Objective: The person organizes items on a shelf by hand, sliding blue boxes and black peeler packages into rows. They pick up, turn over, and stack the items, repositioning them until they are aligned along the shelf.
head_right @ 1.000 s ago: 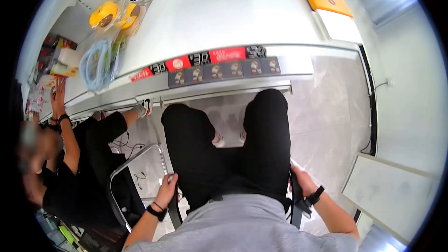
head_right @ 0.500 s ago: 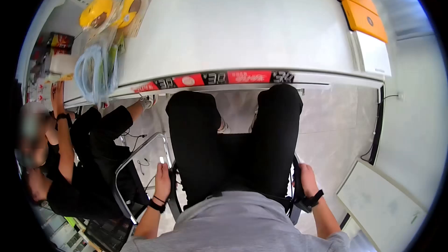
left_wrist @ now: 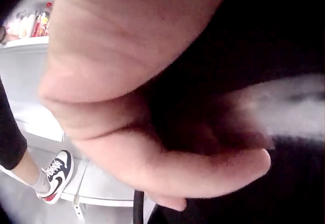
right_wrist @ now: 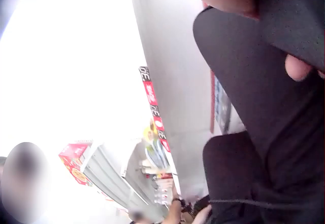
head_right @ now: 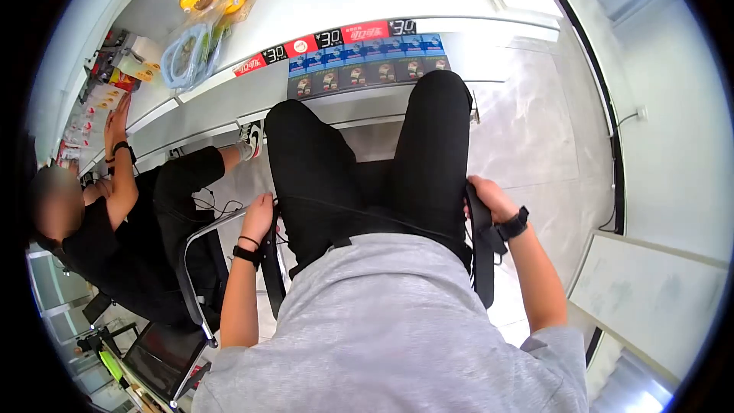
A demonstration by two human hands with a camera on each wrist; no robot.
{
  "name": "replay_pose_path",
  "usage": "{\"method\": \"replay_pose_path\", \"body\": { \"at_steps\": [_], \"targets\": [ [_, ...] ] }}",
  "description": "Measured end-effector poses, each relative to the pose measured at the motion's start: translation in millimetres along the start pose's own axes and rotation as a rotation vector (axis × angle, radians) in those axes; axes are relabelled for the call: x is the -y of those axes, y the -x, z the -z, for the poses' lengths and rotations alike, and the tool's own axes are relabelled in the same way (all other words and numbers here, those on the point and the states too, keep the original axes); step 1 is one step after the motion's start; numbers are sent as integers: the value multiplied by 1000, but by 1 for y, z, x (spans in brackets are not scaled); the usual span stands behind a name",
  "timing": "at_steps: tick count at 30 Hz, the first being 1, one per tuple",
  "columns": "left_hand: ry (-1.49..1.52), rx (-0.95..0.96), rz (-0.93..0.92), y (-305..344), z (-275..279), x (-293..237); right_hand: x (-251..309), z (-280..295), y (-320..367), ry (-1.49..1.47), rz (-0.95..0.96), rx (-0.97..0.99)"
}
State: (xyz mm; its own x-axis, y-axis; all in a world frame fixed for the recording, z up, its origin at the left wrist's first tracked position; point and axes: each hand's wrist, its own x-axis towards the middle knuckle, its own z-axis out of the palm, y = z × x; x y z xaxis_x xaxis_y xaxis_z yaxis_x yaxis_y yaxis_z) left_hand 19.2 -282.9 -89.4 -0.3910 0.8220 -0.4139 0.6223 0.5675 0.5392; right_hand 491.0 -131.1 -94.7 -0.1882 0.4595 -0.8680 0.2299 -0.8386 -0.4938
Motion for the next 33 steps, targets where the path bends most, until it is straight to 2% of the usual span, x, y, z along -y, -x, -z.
{"method": "replay_pose_path", "body": {
  "at_steps": [1,2,3,4,5,6,8,9,13,15,16,18,19,21,23,25,28,29,31,32,33],
  "targets": [
    [118,116,304,8,11,-30,3,1,0,37,-20,18],
    [115,113,295,-1,2,-8,4,3,-2,31,-12,16],
    [-30,22,1,-20,-13,35,4,5,-3,35,-3,49],
    [-174,-69,-293,-15,-10,26,3,5,-2,39,5,81],
    [-13,53,45,-13,-6,15,5,4,2,74,16,72],
    [-14,53,40,-14,-8,20,6,2,6,71,20,68],
    [-318,-101,-150,-23,-11,33,11,-1,12,142,25,50],
    [-369,-128,-74,-22,-10,27,11,-2,12,157,26,26],
    [-520,-233,25,-23,3,4,9,7,-2,273,67,49],
    [-461,-373,26,-29,11,-7,12,14,-10,695,109,-65],
    [-457,-373,26,-34,15,-13,17,15,-9,699,109,-67],
    [-375,-435,-24,-46,21,-23,25,16,-5,1080,410,-180],
    [-391,-429,-36,-53,22,-28,30,14,-6,1081,405,-177],
    [-350,-447,-103,-67,22,-41,52,4,-13,1449,728,-310],
    [-311,-465,-171,-87,21,-54,80,-31,-15,1363,852,-364],
    [-225,-447,-323,-115,15,-64,109,-72,-23,1335,973,-341],
    [-329,-423,-279,-156,6,-84,134,-126,-83,1382,1242,-324],
    [-327,-424,-273,-171,2,-88,145,-150,-91,1440,1236,-348],
    [-432,-417,-180,-197,-11,-87,151,-189,-121,1409,1406,-417],
    [-431,-415,-173,-201,-18,-85,156,-205,-132,1411,1405,-410],
    [-467,-341,-97,-207,-24,-86,163,-219,-141,1461,1283,-353]
  ]
}}
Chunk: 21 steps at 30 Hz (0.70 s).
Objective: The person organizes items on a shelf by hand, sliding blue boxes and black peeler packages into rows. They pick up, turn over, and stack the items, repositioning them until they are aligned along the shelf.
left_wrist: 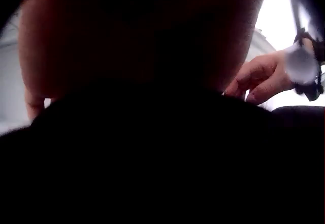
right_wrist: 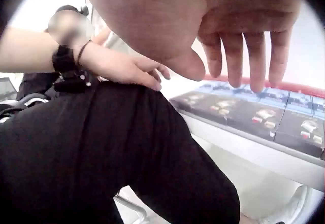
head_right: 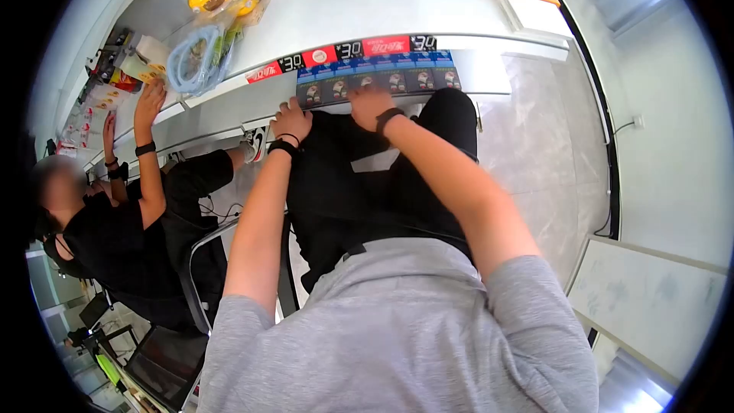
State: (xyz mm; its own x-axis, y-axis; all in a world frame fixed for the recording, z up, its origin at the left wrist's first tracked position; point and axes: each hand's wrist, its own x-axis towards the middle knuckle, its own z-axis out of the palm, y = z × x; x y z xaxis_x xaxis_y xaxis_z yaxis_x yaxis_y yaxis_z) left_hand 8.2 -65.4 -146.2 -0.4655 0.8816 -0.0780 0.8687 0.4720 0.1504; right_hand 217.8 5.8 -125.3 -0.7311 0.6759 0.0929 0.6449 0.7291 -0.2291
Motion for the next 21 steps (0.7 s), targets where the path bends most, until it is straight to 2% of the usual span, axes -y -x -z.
{"method": "replay_pose_path", "body": {
  "at_steps": [1,2,5,8,10,13,15,17,19,21],
  "targets": [
    [-40,87,49,-7,-7,-2,1,-7,-14,-8,-40,114],
    [-33,180,88,-13,-13,-2,4,-16,-21,-9,-38,115],
    [-23,239,96,-22,-17,-4,4,-45,-38,38,-66,103],
    [13,196,65,-32,-31,-1,1,-72,-52,-14,-71,70],
    [-3,220,31,-37,-33,-3,-5,-97,-61,148,6,-96],
    [-114,243,-50,-46,-45,-4,-8,-112,-67,210,57,-115],
    [-116,225,-80,-49,-59,-3,-6,-114,-67,222,66,-145],
    [-142,116,-96,-50,-67,-6,-7,-110,-69,240,75,-178],
    [-132,66,-87,-51,-75,-10,-7,-114,-70,411,196,-146],
    [-126,6,-83,-49,-71,-13,-4,-114,-71,404,213,-134]
  ]
}}
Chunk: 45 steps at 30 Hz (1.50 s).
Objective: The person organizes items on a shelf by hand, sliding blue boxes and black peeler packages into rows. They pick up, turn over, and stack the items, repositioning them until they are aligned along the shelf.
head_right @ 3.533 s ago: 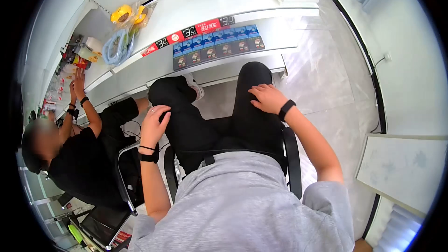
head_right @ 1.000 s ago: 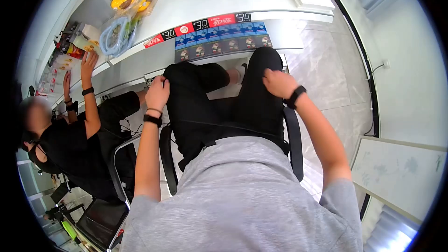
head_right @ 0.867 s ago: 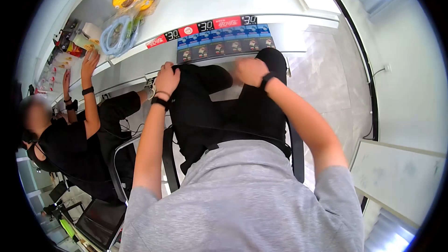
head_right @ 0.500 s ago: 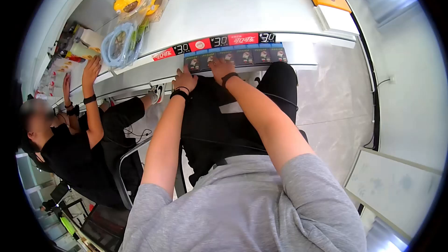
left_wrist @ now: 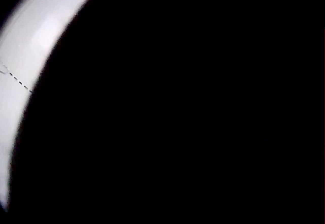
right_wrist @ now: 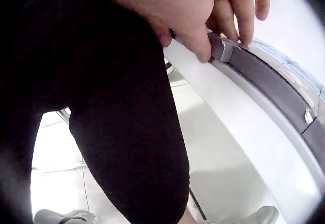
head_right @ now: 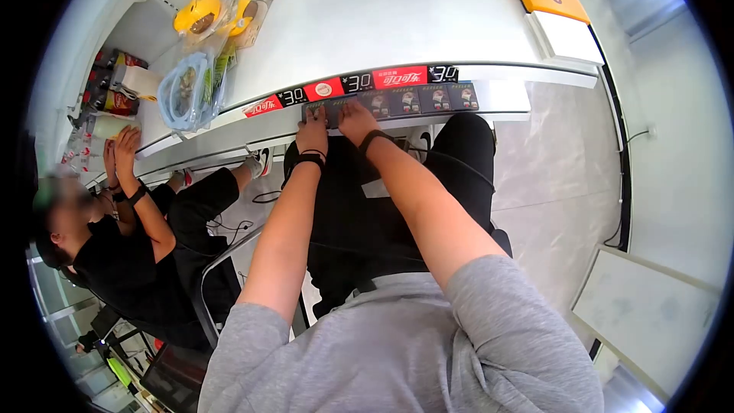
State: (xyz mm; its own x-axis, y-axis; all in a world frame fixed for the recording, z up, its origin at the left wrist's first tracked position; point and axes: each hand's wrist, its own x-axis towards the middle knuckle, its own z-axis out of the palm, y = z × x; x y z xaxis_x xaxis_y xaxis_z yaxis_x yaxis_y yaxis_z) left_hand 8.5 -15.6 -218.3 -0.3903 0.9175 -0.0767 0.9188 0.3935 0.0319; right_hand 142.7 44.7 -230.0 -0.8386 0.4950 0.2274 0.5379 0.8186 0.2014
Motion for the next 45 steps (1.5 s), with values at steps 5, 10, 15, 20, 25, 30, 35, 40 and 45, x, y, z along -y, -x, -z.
{"method": "replay_pose_path", "body": {
  "at_steps": [5,10,15,20,25,30,35,40,45],
  "targets": [
    [16,-4,-53,0,18,6,-14,41,6,-161,45,-11],
    [-100,-141,-144,32,71,17,-23,140,54,-715,-194,-319],
    [140,-335,-250,102,144,12,-55,242,84,-700,-129,-524],
    [276,-664,-515,131,212,-11,-86,269,53,-495,-139,-843],
    [418,-865,-618,101,217,-23,-96,240,28,-374,-211,-610],
    [424,-968,-584,93,234,-31,-93,215,27,-430,-205,-654],
    [174,-821,-356,45,217,-25,-82,218,27,-387,-237,-640],
    [231,-769,-300,38,207,-25,-76,221,17,-409,-130,-574],
    [236,-758,-302,35,206,-18,-66,216,-5,-405,-67,-563]
  ]
}}
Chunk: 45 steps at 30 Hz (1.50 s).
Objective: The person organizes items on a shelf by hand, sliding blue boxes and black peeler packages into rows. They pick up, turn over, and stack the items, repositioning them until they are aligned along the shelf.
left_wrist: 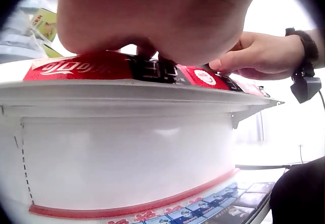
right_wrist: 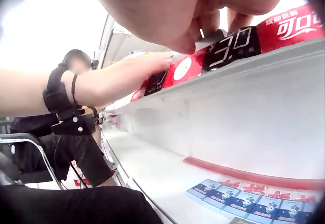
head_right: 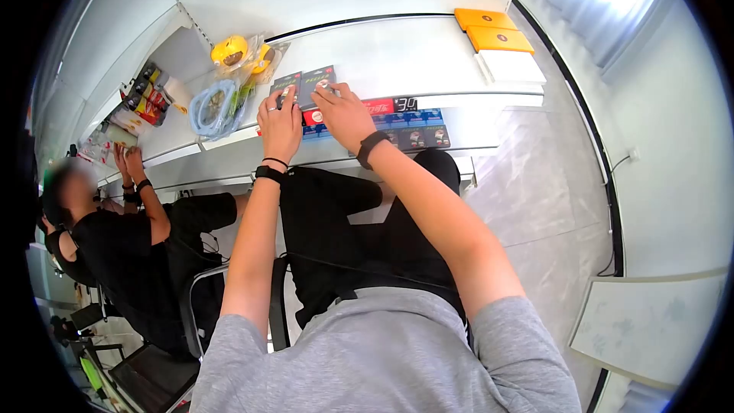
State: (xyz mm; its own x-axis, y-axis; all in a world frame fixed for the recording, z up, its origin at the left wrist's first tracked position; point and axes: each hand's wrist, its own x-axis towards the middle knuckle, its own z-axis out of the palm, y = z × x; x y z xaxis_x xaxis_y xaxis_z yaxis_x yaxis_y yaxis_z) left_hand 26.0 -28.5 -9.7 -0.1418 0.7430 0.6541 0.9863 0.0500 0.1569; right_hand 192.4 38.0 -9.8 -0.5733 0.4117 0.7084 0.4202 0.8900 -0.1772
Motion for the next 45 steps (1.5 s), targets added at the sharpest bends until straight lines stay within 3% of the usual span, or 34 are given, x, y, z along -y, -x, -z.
{"method": "replay_pose_path", "body": {
  "at_steps": [7,10,13,15,16,18,19,21,23,26,29,36,38,39,41,43,45],
  "targets": [
    [-17,-10,-15,4,2,6,11,-4,6,13,-48,47],
    [-35,-11,-41,4,4,7,14,-5,16,61,-10,-33],
    [-104,-66,-99,-3,7,7,12,-9,53,107,-37,-154],
    [-48,-55,-163,-16,10,5,-9,-33,104,-38,10,-194],
    [4,-48,-230,-23,9,3,-15,-34,118,-38,12,-177],
    [-37,6,-283,-34,4,3,-21,-34,145,-2,-216,252],
    [-87,52,-354,-36,-2,6,-23,-38,151,-3,-222,270],
    [-74,93,-314,-32,-15,11,-31,-54,149,3,-269,344],
    [-39,-10,-335,-31,-18,13,-38,-75,147,7,-264,394],
    [-28,-9,-330,-32,-15,11,-53,-112,147,146,-254,443],
    [1,-36,-323,-31,-17,12,-71,-142,173,238,-151,333],
    [55,-98,-309,-29,-21,14,-51,-114,158,429,13,455],
    [55,-119,-311,-30,-21,13,-32,-92,150,81,-51,336],
    [55,-134,-314,-31,-21,13,-20,-72,143,88,-41,334],
    [53,-136,-310,-30,-22,14,6,-26,125,-231,-114,316],
    [54,-132,-311,-30,-21,13,11,11,114,-281,-43,203],
    [55,-101,-311,-29,-18,11,11,47,101,-229,-141,167]
  ]
}}
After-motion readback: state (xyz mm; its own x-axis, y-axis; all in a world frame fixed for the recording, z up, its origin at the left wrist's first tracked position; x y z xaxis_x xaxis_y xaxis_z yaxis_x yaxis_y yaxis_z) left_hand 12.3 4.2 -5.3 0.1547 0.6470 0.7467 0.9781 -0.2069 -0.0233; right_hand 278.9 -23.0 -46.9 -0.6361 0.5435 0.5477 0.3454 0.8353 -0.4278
